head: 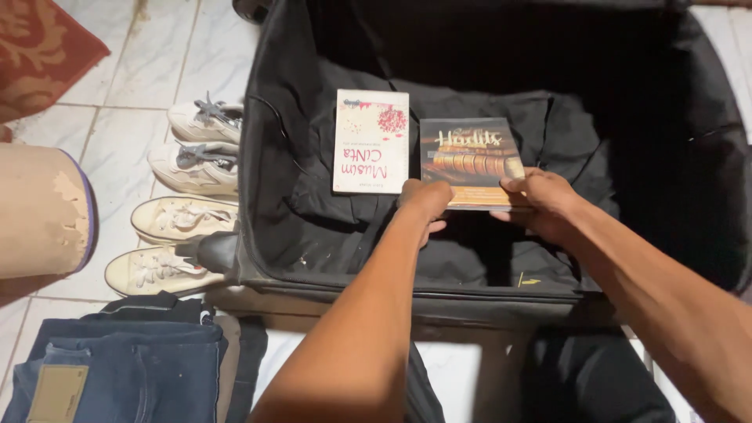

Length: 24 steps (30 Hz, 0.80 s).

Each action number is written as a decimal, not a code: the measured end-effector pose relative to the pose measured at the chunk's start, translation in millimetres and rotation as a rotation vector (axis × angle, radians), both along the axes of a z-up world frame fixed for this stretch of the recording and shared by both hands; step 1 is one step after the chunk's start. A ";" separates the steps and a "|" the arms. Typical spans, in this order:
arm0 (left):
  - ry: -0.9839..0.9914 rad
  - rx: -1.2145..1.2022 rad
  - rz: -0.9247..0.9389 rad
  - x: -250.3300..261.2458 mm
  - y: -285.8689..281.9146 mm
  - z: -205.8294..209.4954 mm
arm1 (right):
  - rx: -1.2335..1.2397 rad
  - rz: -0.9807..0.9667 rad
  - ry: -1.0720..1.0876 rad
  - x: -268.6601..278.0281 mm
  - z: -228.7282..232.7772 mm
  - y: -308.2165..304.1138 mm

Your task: Packing a variety of toiletries, food packets, and books into a black suitcase on the floor.

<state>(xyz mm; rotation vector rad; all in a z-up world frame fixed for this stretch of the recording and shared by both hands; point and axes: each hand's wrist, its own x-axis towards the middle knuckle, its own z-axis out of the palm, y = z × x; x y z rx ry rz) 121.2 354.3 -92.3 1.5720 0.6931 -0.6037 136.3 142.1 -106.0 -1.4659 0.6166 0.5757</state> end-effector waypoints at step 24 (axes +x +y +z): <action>-0.631 -0.415 0.314 -153.3 50.9 187.4 | 0.091 0.088 -0.403 -138.1 212.1 67.8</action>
